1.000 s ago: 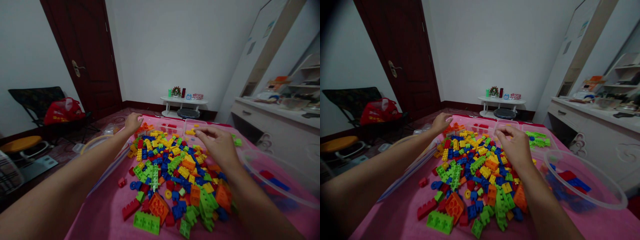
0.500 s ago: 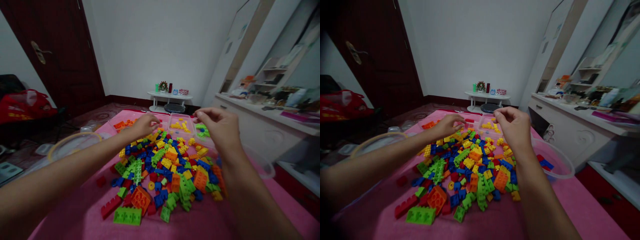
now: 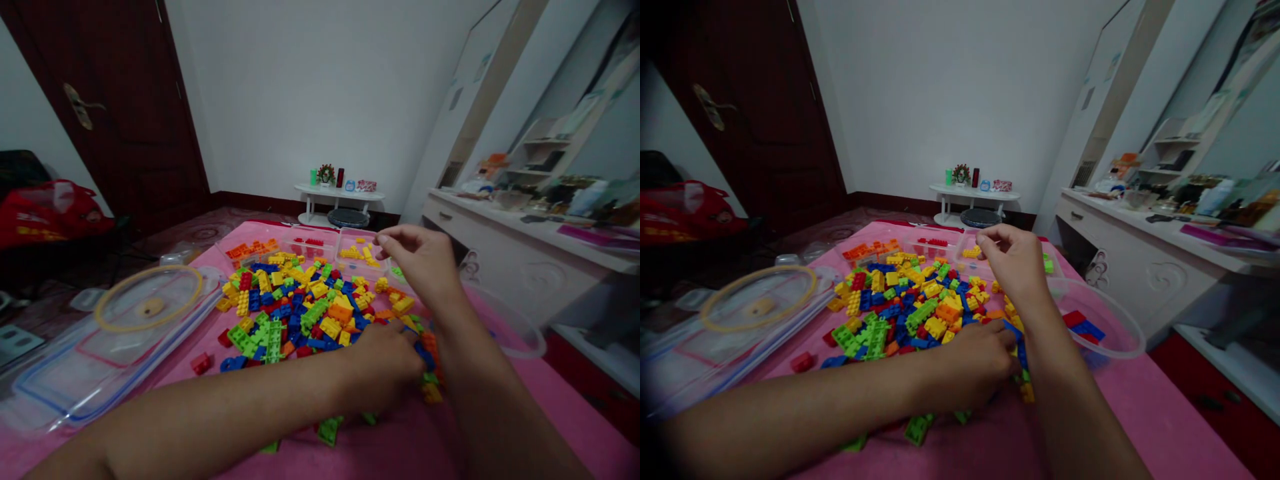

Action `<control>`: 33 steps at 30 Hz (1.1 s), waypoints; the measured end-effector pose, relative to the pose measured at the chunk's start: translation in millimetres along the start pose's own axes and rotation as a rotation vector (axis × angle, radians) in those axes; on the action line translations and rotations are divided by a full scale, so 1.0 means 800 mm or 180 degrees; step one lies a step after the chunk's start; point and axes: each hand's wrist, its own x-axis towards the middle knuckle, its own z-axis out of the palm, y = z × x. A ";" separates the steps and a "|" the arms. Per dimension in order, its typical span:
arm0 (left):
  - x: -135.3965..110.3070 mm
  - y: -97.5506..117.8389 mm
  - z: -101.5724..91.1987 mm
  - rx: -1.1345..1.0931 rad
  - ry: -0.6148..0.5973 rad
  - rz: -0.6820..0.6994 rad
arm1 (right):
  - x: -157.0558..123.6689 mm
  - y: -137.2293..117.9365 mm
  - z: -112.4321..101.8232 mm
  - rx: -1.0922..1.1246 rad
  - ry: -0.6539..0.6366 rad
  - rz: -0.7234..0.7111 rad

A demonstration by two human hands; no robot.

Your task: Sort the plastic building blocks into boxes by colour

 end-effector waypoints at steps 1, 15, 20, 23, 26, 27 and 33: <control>-0.002 -0.003 -0.004 -0.0114 0.0070 -0.0107 | 0.000 0.002 0.002 -0.0021 -0.0047 -0.0011; -0.089 -0.144 -0.069 -0.5482 0.2206 -0.3154 | -0.015 0.021 0.030 -0.0977 -0.1577 -0.0173; -0.101 -0.162 -0.054 -0.6368 0.1862 -0.3381 | -0.037 0.022 0.058 -0.1765 -0.2412 -0.0103; -0.101 -0.162 -0.052 -0.6182 0.1776 -0.3328 | -0.037 0.018 0.059 -0.2012 -0.2389 -0.0119; -0.099 -0.160 -0.051 -0.6045 0.1699 -0.3296 | -0.030 0.012 0.049 -0.2041 -0.2132 -0.0244; -0.098 -0.159 -0.051 -0.6040 0.1702 -0.3302 | -0.028 0.010 0.045 -0.2040 -0.2076 -0.0274; -0.095 -0.157 -0.048 -0.6110 0.1864 -0.3329 | -0.025 0.008 0.044 -0.1973 -0.1935 -0.0185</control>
